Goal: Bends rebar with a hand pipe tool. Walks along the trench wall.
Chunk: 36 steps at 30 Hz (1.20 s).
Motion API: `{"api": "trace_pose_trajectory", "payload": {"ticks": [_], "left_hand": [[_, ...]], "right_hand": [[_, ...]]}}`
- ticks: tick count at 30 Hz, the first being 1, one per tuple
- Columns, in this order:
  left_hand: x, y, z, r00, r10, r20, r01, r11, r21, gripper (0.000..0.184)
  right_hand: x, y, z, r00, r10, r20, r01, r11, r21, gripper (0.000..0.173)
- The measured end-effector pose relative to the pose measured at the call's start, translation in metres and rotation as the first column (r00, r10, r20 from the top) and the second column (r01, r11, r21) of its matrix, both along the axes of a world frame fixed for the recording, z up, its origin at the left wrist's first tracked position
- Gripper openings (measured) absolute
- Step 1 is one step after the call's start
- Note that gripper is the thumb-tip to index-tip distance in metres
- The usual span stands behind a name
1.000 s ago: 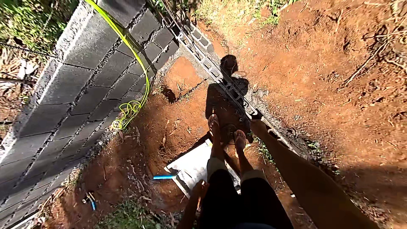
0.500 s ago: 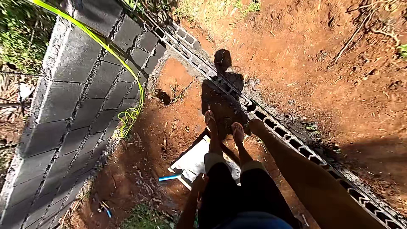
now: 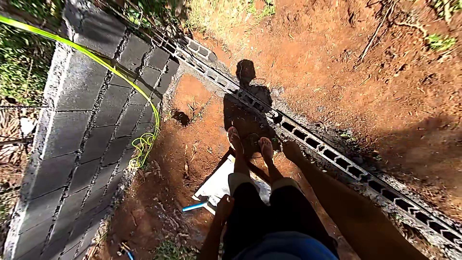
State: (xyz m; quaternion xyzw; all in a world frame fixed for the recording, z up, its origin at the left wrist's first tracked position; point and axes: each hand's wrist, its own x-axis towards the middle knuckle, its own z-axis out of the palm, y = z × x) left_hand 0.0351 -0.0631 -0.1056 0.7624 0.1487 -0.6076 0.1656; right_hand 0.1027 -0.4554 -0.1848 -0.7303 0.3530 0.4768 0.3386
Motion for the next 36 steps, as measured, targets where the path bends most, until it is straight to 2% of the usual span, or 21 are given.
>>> {"api": "trace_pose_trajectory", "payload": {"ticks": [6, 13, 18, 23, 26, 29, 33, 36], "left_hand": [[0.004, -0.004, 0.004, 0.999, -0.048, -0.017, 0.048, 0.999, -0.004, 0.037], [0.011, -0.006, 0.006, 0.993, -0.113, -0.019, 0.113, 0.994, -0.007, 0.038], [0.02, -0.014, 0.011, 0.982, -0.187, -0.033, 0.187, 0.982, 0.009, 0.039], [0.032, -0.022, 0.007, 0.986, -0.168, -0.014, 0.168, 0.985, 0.029, 0.04], [0.042, -0.029, 0.005, 0.992, -0.121, 0.031, 0.12, 0.992, 0.038, 0.039], [0.059, -0.041, 0.006, 0.997, -0.024, 0.076, 0.023, 1.0, 0.014, 0.035], [0.087, -0.07, 0.003, 0.988, 0.12, 0.102, -0.113, 0.991, -0.076, 0.034], [0.121, -0.102, 0.007, 0.938, 0.333, 0.092, -0.319, 0.937, -0.141, 0.044]], "right_hand": [[-0.017, -0.003, -0.008, 0.994, 0.006, -0.105, -0.005, 1.0, 0.006, 0.046], [-0.037, -0.011, -0.007, 0.994, 0.045, -0.095, -0.042, 0.998, 0.038, 0.046], [-0.066, -0.017, -0.003, 0.997, -0.023, -0.072, 0.025, 0.999, 0.03, 0.044], [-0.101, -0.021, 0.0, 0.982, -0.134, -0.13, 0.136, 0.991, 0.007, 0.042], [-0.111, -0.025, 0.013, 0.977, -0.127, -0.172, 0.131, 0.991, 0.012, 0.042], [-0.14, -0.025, 0.011, 0.974, -0.21, -0.09, 0.212, 0.977, 0.014, 0.04], [-0.171, -0.032, 0.032, 0.987, -0.154, 0.035, 0.151, 0.986, 0.077, 0.04], [-0.176, -0.031, 0.058, 0.992, -0.055, 0.111, 0.045, 0.994, 0.098, 0.037]]}}
